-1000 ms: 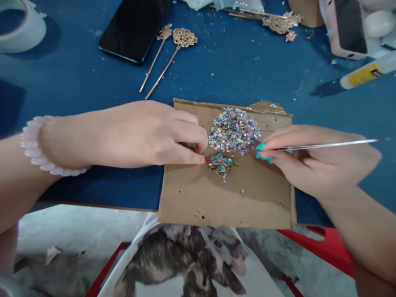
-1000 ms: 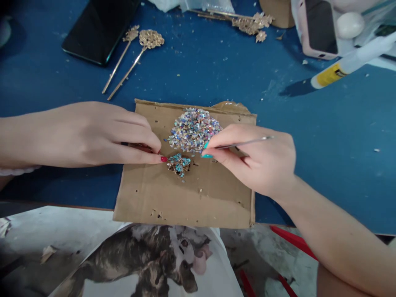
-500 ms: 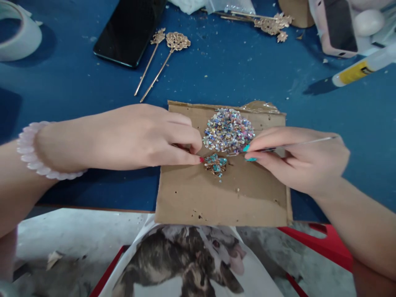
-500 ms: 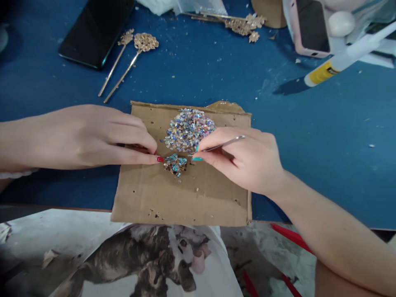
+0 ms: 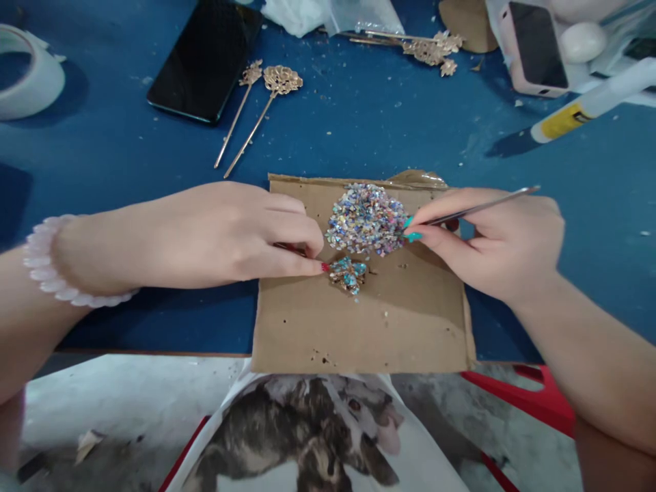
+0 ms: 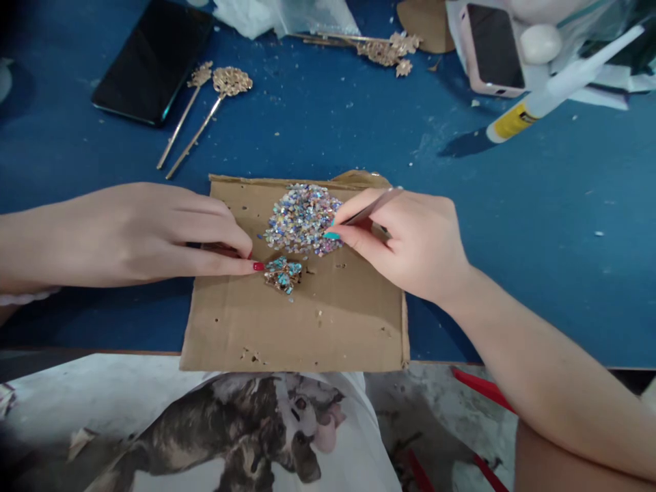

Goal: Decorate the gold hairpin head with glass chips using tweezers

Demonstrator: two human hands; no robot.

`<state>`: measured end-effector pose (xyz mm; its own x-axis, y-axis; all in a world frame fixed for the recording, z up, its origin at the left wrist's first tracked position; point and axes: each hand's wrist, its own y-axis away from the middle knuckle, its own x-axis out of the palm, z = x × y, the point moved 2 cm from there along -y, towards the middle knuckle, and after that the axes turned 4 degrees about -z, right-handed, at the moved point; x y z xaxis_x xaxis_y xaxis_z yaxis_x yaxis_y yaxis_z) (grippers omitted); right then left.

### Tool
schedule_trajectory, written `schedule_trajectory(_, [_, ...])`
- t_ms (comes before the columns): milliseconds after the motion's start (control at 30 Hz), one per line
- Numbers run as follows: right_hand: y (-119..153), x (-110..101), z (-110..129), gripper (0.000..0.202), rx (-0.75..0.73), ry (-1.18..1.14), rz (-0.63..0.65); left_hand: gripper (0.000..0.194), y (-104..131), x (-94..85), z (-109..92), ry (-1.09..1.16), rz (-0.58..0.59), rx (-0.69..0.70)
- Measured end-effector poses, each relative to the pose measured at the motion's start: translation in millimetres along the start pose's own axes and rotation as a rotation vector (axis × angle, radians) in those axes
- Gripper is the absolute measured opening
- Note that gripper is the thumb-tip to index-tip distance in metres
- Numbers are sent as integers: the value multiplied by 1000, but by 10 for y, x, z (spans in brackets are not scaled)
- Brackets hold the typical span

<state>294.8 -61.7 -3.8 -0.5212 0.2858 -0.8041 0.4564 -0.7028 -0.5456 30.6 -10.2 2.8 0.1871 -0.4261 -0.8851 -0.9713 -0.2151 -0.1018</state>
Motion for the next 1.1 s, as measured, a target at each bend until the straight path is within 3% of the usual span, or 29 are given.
schedule_trajectory(167, [-2,8,32,9,-30,-36,-8,38,26,24,28,-59,-8,72])
schedule_trajectory(733, [-13,24,67,11,-11,-25,-6,39,16,34,34,-49,2,0])
schedule_trajectory(933, [9,27,68,10,-16,-13,8,41,24,11,14,-71,42,34])
schedule_trajectory(1100, [24,40,70,8,-14,-24,4,37,38,19,24,-132,-10,105])
